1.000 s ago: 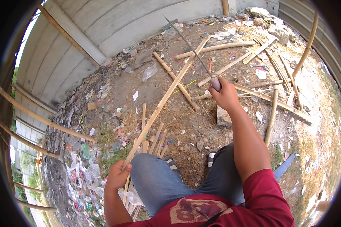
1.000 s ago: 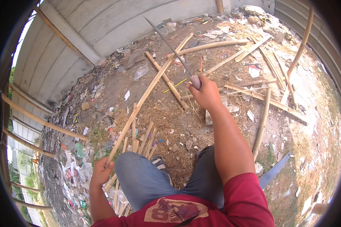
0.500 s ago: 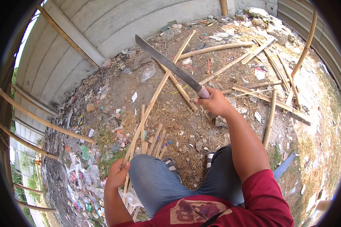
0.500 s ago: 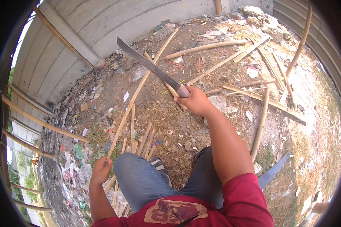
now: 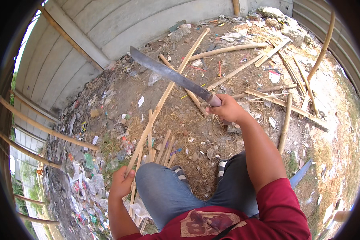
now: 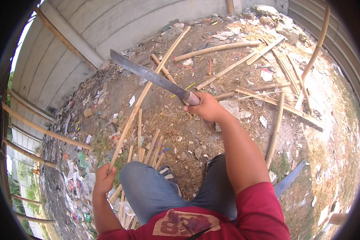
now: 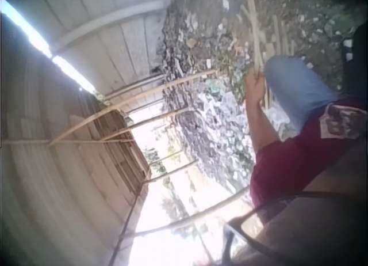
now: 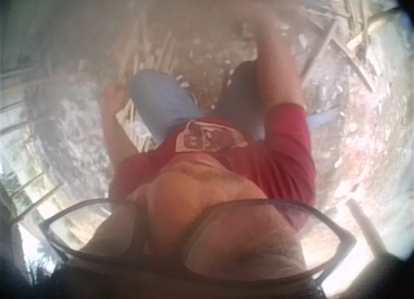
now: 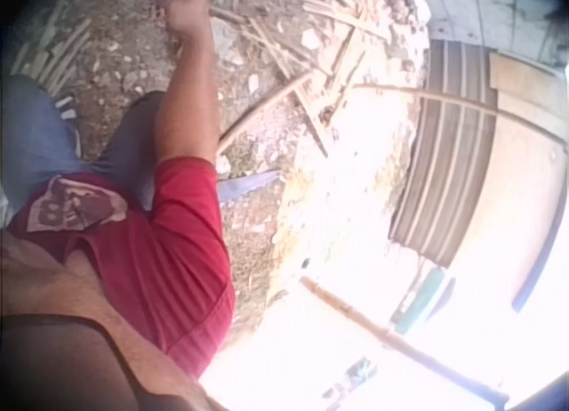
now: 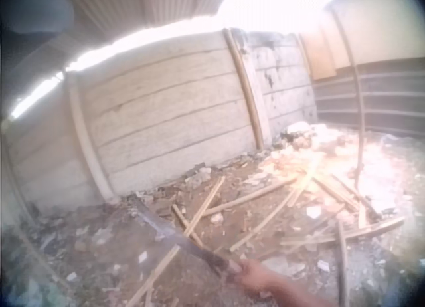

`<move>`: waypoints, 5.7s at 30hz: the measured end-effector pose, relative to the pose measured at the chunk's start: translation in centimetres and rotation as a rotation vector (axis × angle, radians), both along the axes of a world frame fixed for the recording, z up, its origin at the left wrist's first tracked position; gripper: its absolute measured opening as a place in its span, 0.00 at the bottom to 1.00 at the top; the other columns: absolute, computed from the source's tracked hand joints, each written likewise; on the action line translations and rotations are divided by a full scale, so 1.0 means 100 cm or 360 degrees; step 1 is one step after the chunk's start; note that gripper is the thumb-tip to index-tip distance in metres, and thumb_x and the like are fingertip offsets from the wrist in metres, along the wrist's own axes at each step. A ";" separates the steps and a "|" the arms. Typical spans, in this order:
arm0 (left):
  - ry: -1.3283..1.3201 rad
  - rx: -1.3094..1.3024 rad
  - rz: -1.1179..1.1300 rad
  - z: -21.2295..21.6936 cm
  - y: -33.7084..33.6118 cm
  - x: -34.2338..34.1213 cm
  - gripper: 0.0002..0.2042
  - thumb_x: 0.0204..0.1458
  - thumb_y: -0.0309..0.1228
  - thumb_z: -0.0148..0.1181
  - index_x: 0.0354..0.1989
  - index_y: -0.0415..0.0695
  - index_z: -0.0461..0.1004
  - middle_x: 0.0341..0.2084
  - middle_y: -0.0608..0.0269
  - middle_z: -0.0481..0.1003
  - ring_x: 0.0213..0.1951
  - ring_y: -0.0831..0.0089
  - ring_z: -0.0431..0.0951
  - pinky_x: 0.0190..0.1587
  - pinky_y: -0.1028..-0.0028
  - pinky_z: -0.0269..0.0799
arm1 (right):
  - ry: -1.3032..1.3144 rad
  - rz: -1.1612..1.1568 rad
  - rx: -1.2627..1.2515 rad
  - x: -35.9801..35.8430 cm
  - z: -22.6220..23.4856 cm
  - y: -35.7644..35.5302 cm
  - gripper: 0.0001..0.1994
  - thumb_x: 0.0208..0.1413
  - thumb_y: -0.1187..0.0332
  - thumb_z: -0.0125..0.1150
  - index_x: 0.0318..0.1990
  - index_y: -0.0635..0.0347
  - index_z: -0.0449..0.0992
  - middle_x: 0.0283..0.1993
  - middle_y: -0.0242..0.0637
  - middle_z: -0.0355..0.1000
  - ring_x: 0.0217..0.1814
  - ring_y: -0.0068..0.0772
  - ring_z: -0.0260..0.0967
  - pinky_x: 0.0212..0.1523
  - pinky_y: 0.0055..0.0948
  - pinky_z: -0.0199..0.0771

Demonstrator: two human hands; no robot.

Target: The person sits on the ground and uses a machete to sharpen a thin bamboo stick. They hold the stick with their left hand and repeatedly scrape the blade along its length to create a pointed tip. The person occasionally repositions the stick to work on different sections.

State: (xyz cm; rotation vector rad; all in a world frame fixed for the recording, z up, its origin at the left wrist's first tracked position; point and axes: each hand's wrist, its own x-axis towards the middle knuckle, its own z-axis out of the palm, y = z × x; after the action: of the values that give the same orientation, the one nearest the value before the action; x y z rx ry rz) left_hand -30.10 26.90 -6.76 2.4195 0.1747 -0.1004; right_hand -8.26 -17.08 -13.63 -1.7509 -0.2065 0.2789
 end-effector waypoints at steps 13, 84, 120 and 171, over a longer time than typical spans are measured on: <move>-0.0164 0.0315 -0.0116 0.003 -0.014 0.013 0.22 0.61 0.46 0.64 0.28 0.36 0.69 0.17 0.52 0.70 0.20 0.62 0.68 0.27 0.63 0.66 | 0.0052 0.0016 -0.0141 -0.002 0.002 0.000 0.17 0.54 0.65 0.74 0.47 0.62 0.77 0.27 0.31 0.73 0.26 0.26 0.69 0.28 0.33 0.69; -0.0218 0.0150 -0.0036 -0.011 -0.040 0.043 0.20 0.61 0.42 0.65 0.28 0.36 0.70 0.17 0.55 0.70 0.21 0.67 0.67 0.27 0.65 0.65 | -0.1145 -0.0016 -0.0833 -0.033 0.020 0.057 0.13 0.50 0.60 0.69 0.38 0.55 0.74 0.28 0.45 0.76 0.36 0.56 0.78 0.38 0.53 0.77; -0.0318 0.0464 -0.0145 0.002 -0.014 0.020 0.19 0.59 0.42 0.66 0.27 0.38 0.72 0.17 0.51 0.72 0.19 0.54 0.73 0.26 0.61 0.67 | -0.0489 -0.0433 -0.0757 0.014 -0.010 0.008 0.14 0.51 0.60 0.69 0.39 0.60 0.80 0.34 0.52 0.80 0.39 0.60 0.78 0.43 0.50 0.76; -0.0346 0.0714 -0.0190 0.021 -0.012 0.034 0.16 0.58 0.41 0.66 0.32 0.38 0.75 0.19 0.48 0.75 0.23 0.49 0.76 0.28 0.59 0.70 | -0.0665 -0.0027 -0.0859 -0.009 0.004 0.036 0.10 0.47 0.66 0.65 0.37 0.57 0.80 0.33 0.49 0.79 0.39 0.57 0.78 0.43 0.50 0.78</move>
State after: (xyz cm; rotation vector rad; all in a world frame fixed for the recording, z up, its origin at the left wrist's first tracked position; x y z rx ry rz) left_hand -26.68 25.71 -4.65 2.8641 -0.0544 0.1662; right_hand -9.18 -13.51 -13.18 -2.3368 -0.4482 -0.0596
